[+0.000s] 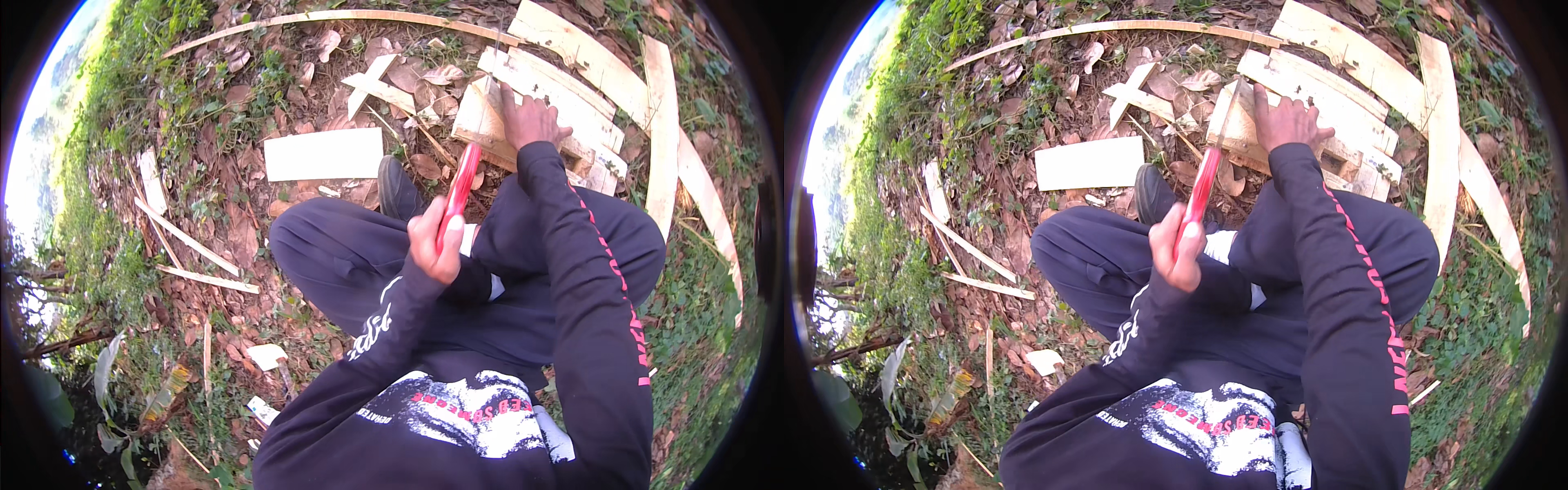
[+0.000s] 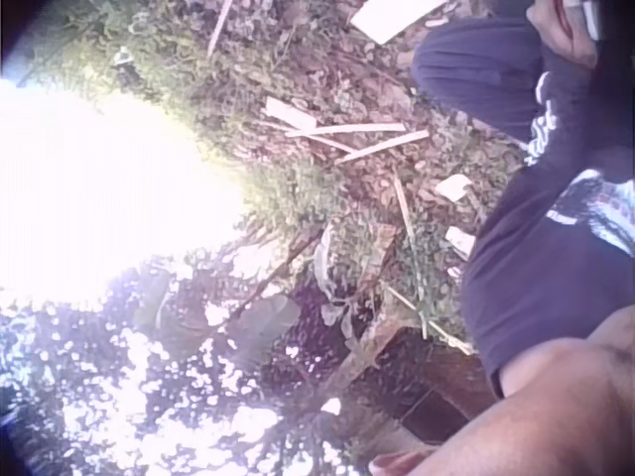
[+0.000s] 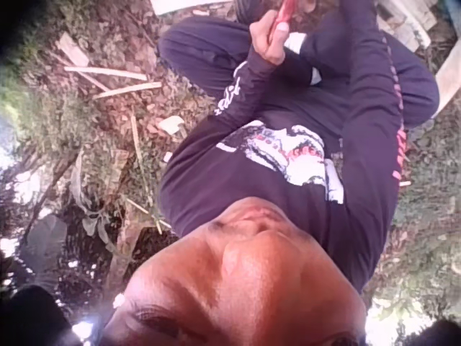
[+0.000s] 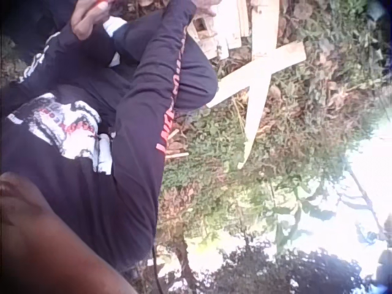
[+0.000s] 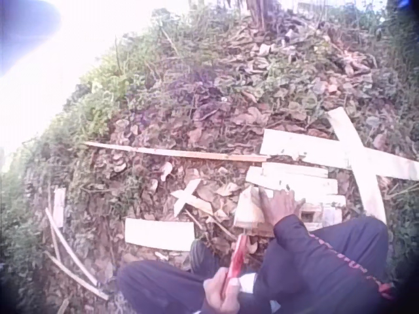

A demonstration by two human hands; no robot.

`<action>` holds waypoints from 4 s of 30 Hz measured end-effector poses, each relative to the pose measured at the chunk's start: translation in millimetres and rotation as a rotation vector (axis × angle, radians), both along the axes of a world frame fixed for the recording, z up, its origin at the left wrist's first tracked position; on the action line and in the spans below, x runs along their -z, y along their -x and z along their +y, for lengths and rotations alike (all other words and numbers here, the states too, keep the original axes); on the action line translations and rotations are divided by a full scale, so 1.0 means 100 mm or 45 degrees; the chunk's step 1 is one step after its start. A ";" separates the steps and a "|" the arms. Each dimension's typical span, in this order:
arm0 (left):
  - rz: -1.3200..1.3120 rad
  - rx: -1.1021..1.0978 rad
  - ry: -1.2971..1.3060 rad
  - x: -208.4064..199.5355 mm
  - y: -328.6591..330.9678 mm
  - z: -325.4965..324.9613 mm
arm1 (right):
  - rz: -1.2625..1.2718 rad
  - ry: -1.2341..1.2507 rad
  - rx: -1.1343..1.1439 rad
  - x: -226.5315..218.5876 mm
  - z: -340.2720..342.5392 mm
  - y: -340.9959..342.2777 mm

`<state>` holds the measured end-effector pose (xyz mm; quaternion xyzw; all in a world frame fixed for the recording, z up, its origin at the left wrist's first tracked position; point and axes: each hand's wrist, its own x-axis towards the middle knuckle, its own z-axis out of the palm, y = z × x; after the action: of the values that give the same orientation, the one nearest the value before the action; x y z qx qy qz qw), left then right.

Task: The person sits on the ground and uses a red hand saw to cut a piece of light-colored wood. They hold the wood steady with one hand and saw with the other, producing sawdust and cut pieces.

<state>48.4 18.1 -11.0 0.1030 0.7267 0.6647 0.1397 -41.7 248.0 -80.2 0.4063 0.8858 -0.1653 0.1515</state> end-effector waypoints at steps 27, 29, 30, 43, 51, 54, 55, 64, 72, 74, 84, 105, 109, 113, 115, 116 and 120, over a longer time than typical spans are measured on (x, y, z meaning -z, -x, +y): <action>0.150 -0.004 0.030 -0.02 -0.30 -0.41 | 0.004 -0.079 -0.112 0.11 -0.02 -0.01; 0.168 0.025 0.118 -0.07 -0.24 -0.37 | 0.019 -0.072 -0.120 0.15 -0.03 -0.04; 0.237 0.017 0.177 -0.01 -0.11 -0.22 | 0.025 -0.075 -0.109 0.16 0.00 -0.03; 0.038 0.077 0.088 0.08 0.22 0.08 | 0.093 -0.054 -0.083 0.12 -0.02 -0.04; -0.101 -0.056 -0.014 -0.09 -0.31 -0.20 | 0.080 -0.057 -0.049 0.15 0.00 -0.04; -0.043 -0.045 -0.041 -0.02 0.03 0.15 | 0.089 -0.045 -0.069 0.13 -0.05 -0.05; 0.002 -0.060 -0.026 0.24 0.19 0.30 | 0.098 -0.062 -0.091 0.13 -0.06 -0.01; -0.010 -0.051 0.027 -0.13 -0.35 -0.14 | 0.097 -0.089 -0.085 0.21 -0.02 -0.07; 0.012 -0.014 -0.016 -0.09 -0.33 -0.22 | 0.018 -0.081 -0.092 0.20 0.03 0.00; -0.025 -0.005 0.039 -0.36 -0.44 -0.32 | 0.047 -0.064 -0.084 0.14 -0.01 -0.01; 0.025 0.038 -0.011 -0.26 -0.47 -0.40 | -0.041 -0.092 -0.085 0.11 -0.02 0.02; -0.019 0.034 -0.063 0.17 0.33 0.47 | 0.347 -0.217 -0.213 0.27 -0.02 -0.25; 0.117 0.116 0.049 0.05 0.49 0.49 | 0.183 -0.074 -0.220 0.06 -0.03 -0.11; -0.035 0.077 -0.048 0.09 0.50 0.44 | 0.321 -0.195 -0.258 0.16 -0.10 -0.20; -0.070 0.060 -0.041 0.08 0.49 0.41 | 0.349 -0.227 -0.231 0.18 -0.11 -0.18; -0.064 0.044 -0.045 0.08 0.40 0.34 | 0.364 -0.241 -0.222 0.19 -0.11 -0.16; -0.058 0.003 0.014 -0.09 -0.10 -0.08 | 0.336 -0.203 -0.234 0.14 -0.07 -0.15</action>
<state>58.3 9.8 -1.8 0.0880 0.7270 0.6625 0.1574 -27.1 240.8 -94.4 0.3092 0.9417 -0.1320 0.0157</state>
